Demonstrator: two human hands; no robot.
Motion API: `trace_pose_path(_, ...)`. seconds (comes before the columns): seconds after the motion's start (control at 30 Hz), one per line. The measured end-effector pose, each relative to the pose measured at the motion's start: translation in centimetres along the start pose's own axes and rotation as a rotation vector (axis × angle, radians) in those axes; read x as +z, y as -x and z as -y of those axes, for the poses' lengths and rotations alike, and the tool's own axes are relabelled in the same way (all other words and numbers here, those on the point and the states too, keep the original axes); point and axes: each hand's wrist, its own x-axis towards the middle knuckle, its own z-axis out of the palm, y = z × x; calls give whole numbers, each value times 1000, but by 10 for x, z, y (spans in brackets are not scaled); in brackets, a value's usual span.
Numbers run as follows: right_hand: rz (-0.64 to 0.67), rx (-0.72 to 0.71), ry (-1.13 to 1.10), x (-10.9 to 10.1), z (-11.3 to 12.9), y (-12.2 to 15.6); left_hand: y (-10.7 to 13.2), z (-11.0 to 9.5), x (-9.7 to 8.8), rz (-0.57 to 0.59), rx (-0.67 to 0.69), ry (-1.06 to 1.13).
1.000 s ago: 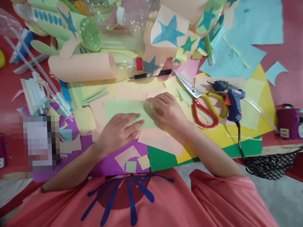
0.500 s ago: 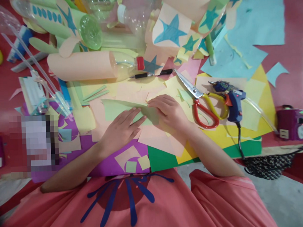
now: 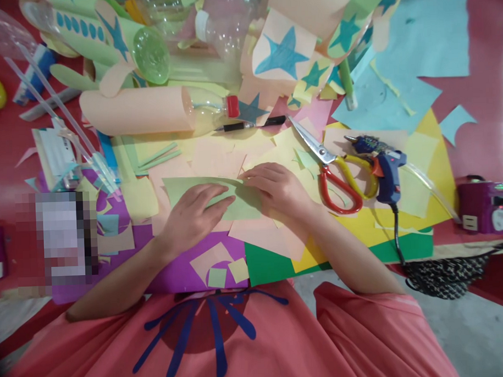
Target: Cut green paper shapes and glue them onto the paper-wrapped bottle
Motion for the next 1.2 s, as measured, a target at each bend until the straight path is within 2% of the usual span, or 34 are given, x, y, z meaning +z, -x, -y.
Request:
trace_pose_path(0.1, -53, 7, 16, 0, 0, -2, -1, 0, -1, 39, 23, 40)
trace_pose_path(0.23, -101, 60, 56, -2, 0, -4, 0, -6, -1, 196, 21, 52)
trace_pose_path(0.33, -74, 110, 75, -4, 1, -4, 0, -11, 1, 278, -10, -4)
trace_pose_path(0.5, -19, 211, 94, 0, 3, -3, -2, -17, 0, 297, -32, -50)
trace_pose_path(0.67, 64, 192, 132, 2, 7, -1, -3, -21, -1, 360, -65, -35)
trace_pose_path(0.8, 76, 169, 96, -1, 7, -2, -1, -20, 2, 361, -118, 6)
trace_pose_path(0.97, 104, 115, 15, -2, 7, -2, -1, -20, 4, 298, -125, -12)
trace_pose_path(1.2, 157, 151, -9, -1, 7, 1, 0, -26, 7, 283, -157, -46)
